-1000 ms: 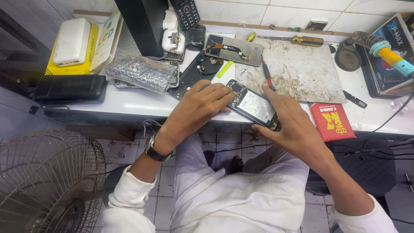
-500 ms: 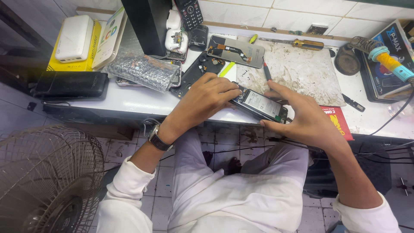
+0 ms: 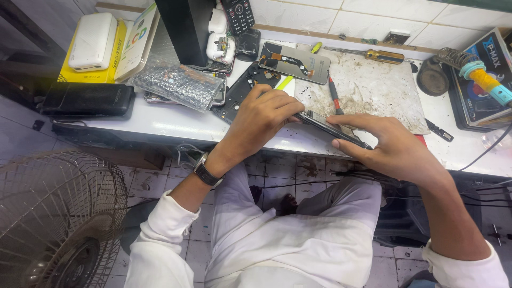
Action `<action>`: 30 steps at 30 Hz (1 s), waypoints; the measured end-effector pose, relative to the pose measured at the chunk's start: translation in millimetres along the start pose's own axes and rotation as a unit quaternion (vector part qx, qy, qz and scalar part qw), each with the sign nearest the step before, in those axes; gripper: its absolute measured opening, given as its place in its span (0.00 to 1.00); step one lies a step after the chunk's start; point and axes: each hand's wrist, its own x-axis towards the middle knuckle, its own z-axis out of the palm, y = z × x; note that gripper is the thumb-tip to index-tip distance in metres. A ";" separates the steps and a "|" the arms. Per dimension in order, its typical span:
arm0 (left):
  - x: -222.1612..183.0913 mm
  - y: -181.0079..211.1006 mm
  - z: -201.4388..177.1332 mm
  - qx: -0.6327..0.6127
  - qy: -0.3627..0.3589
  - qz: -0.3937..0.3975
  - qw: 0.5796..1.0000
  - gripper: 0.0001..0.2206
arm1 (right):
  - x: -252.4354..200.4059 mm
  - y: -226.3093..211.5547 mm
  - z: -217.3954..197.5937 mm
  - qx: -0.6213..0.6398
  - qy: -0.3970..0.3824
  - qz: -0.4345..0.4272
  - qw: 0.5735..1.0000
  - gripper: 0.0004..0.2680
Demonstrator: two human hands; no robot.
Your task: The person repairs a disassembled smartphone by connecting internal ribbon cables and installing the battery. They use a small screwdriver to adjust components and a charging cable to test the device. The person then places the back cover onto the phone and secures it.
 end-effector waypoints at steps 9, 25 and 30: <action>1.3 -1.3 10.2 0.007 0.031 -0.014 0.999 0.07 | 31.6 -3.9 -14.3 -0.002 -0.056 0.152 0.987 0.12; 0.7 -7.7 16.3 0.006 0.052 -0.001 0.999 0.08 | 66.1 -12.9 -27.6 -0.169 -0.137 0.150 0.964 0.12; 0.0 -9.6 17.6 -0.005 0.061 -0.003 0.998 0.08 | 72.0 -12.4 -28.7 -0.193 -0.154 0.168 0.954 0.11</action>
